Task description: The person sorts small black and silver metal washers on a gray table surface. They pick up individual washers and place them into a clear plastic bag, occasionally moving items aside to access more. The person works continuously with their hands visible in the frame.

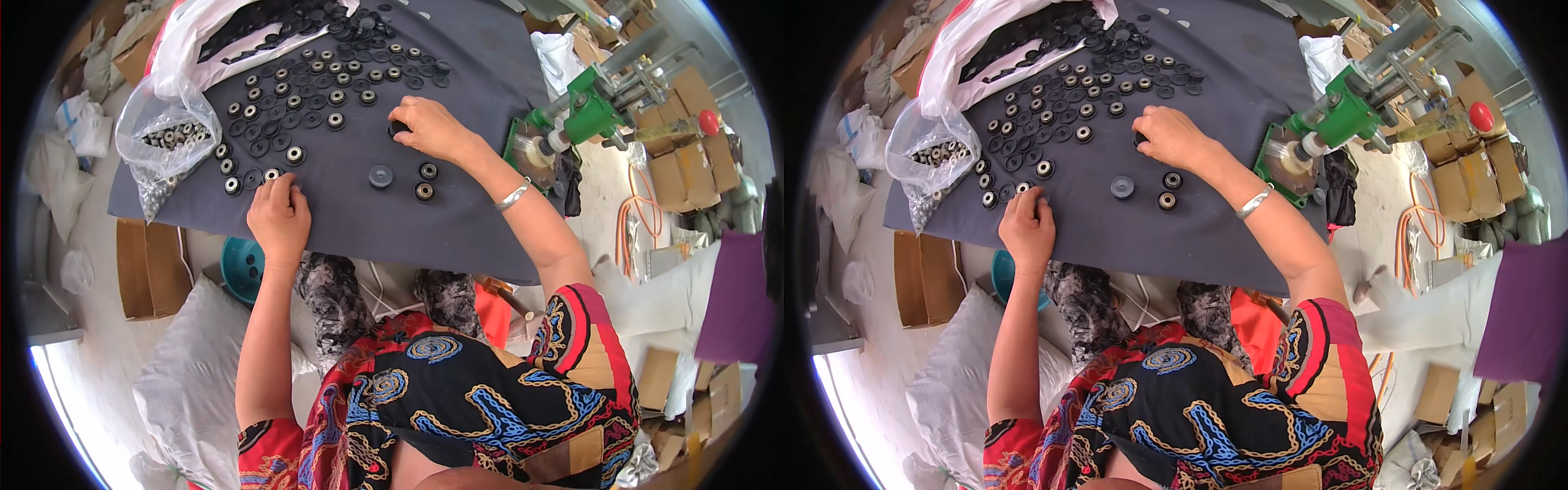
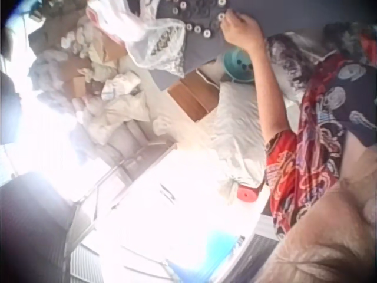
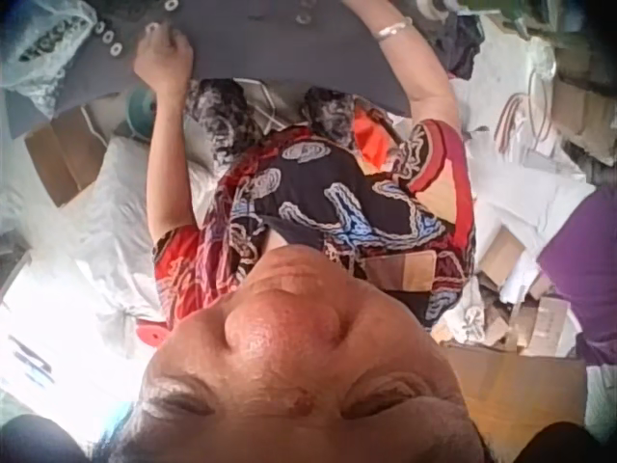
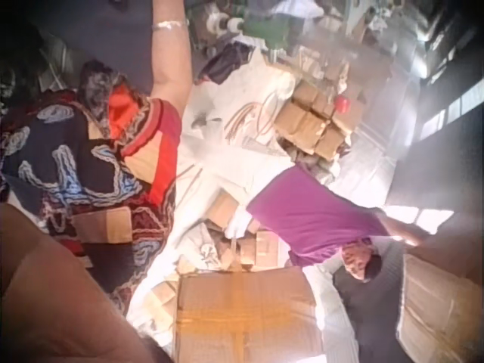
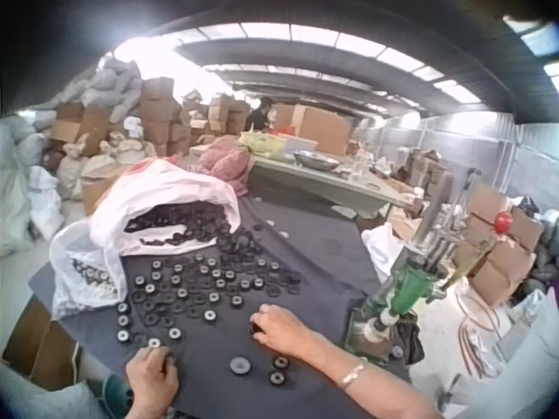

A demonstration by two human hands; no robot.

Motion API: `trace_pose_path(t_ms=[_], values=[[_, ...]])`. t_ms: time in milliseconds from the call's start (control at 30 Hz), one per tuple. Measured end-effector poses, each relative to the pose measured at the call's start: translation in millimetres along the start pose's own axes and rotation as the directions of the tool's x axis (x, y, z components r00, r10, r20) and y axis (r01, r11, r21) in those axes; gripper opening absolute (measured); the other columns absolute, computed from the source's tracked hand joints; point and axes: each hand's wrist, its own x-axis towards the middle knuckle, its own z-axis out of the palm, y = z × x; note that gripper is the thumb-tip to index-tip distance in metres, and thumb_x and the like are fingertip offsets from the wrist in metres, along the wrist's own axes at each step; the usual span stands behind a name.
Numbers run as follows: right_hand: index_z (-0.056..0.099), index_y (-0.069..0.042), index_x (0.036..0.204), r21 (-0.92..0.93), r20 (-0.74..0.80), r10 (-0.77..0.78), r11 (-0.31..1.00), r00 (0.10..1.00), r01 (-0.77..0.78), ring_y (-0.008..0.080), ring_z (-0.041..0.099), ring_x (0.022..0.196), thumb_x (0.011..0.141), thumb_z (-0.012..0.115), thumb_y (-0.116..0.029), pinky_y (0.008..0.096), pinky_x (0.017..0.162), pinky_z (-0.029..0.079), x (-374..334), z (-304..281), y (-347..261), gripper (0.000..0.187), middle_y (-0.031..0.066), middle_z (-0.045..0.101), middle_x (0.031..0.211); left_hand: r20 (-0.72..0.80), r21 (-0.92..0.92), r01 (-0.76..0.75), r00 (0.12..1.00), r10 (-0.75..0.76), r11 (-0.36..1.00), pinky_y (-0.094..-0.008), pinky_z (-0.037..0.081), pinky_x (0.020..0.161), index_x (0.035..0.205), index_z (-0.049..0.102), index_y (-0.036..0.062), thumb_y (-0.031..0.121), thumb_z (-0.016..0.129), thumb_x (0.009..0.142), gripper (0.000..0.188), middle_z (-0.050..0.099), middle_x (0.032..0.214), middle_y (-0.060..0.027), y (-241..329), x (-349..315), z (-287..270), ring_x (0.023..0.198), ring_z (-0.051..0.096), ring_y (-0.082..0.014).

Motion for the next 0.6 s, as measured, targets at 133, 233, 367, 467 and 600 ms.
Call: trace_pose_path(t_ms=[133,233,367,467,600], values=[[0.062,0.002,0.103,-0.019,0.054,0.016,1.0,0.998,-0.015,0.0296,0.056,0.094,0.078,0.068,-0.012,0.039,0.081,0.047,2,-4,-8,0.03,0.0134,0.058,0.096,0.005,-0.02,0.008,1.0,-0.008,1.0,-0.038,0.046,0.059,0.086,0.063,0.0074,0.004,0.061,0.074,0.013,0.058,0.07,-0.0075,0,0,-6,0.067,0.058,-0.0262],[0.062,0.002,0.101,-0.011,0.058,0.015,1.0,0.998,-0.014,0.0297,0.056,0.094,0.078,0.068,-0.011,0.0389,0.082,0.047,3,-4,-9,0.028,0.0133,0.057,0.095,0.011,-0.029,0.0,1.0,0.001,1.0,-0.0378,0.046,0.058,0.086,0.063,0.0066,0.003,0.061,0.073,0.014,0.058,0.07,-0.0078,0,1,-8,0.067,0.058,-0.0264],[0.062,0.001,0.091,-0.002,0.002,-0.023,1.0,1.0,0.023,0.0305,0.057,0.091,0.076,0.07,-0.012,0.0396,0.079,0.048,3,4,-7,0.021,0.0136,0.056,0.091,-0.03,-0.048,-0.038,0.999,0.037,0.998,-0.0381,0.046,0.058,0.086,0.064,0.0059,0.002,0.061,0.073,0.014,0.058,0.07,-0.0081,-3,2,-6,0.067,0.057,-0.0267],[0.061,0.0,0.086,-0.007,-0.034,-0.057,0.998,0.998,0.057,0.0307,0.057,0.089,0.074,0.071,-0.013,0.0399,0.078,0.048,4,10,-5,0.02,0.0137,0.055,0.089,0.014,-0.043,-0.001,1.0,0.002,0.999,-0.0381,0.046,0.058,0.086,0.064,0.0059,0.002,0.061,0.073,0.014,0.059,0.071,-0.0082,-4,2,-5,0.067,0.058,-0.0268],[0.062,-0.002,0.088,-0.064,-0.006,-0.034,0.997,0.999,0.033,0.0305,0.057,0.089,0.075,0.07,-0.017,0.0399,0.078,0.048,7,9,-4,0.022,0.0132,0.056,0.09,0.008,-0.015,-0.024,1.0,0.024,1.0,-0.0379,0.046,0.058,0.086,0.064,0.0059,0.002,0.06,0.073,0.014,0.059,0.071,-0.0081,-4,4,-6,0.067,0.057,-0.0265]])
